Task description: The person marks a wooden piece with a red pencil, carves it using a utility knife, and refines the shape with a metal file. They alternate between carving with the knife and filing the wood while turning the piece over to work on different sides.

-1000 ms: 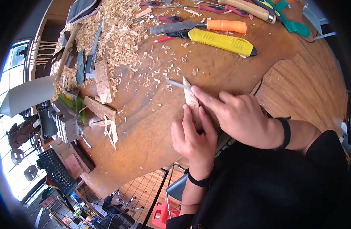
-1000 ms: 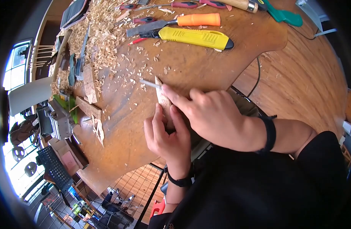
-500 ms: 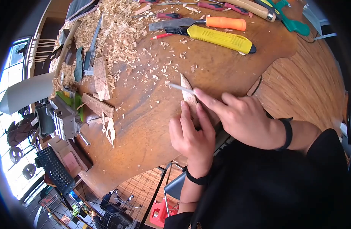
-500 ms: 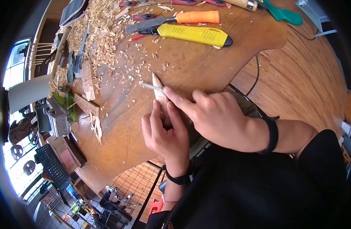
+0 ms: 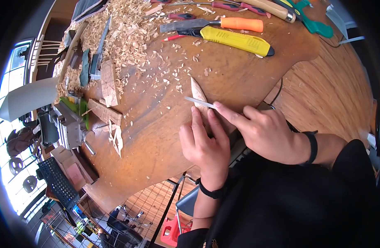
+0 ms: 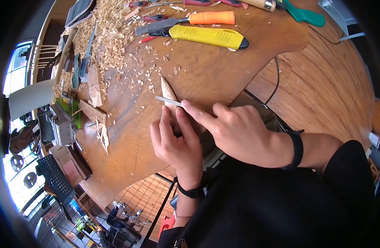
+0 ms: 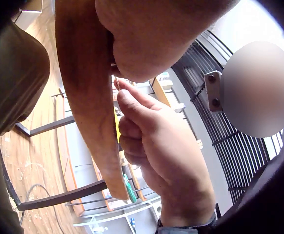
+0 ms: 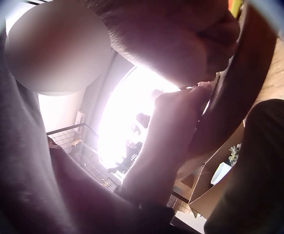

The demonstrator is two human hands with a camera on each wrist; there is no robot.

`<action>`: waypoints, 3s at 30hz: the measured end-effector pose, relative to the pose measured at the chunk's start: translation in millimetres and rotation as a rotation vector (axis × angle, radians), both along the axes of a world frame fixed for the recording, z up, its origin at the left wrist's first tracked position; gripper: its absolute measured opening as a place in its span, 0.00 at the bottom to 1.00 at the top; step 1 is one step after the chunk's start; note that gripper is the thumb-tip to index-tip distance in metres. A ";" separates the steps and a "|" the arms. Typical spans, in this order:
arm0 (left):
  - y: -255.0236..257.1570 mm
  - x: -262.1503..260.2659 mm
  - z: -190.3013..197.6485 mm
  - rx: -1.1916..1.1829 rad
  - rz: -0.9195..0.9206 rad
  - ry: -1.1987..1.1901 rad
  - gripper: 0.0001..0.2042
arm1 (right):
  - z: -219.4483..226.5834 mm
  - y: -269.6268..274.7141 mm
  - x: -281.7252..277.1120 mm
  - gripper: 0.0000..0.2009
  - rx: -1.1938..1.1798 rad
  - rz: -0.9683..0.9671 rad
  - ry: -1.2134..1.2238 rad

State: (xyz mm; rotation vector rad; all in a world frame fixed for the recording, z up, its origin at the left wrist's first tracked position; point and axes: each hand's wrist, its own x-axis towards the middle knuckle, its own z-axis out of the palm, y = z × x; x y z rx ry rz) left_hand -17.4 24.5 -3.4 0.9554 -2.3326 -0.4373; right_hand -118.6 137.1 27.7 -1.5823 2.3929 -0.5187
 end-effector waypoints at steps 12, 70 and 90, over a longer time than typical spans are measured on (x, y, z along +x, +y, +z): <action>-1.8 4.7 -2.4 0.072 0.060 0.042 0.15 | -18.1 -43.4 -15.9 0.25 -0.201 -0.092 -0.050; -5.9 15.6 0.3 -0.128 -0.010 -0.133 0.14 | -0.9 -47.7 -16.1 0.14 -0.072 -0.099 -0.048; -6.2 18.7 -4.9 -0.063 0.017 -0.089 0.11 | 13.0 -35.9 -8.1 0.14 -0.034 0.013 -0.175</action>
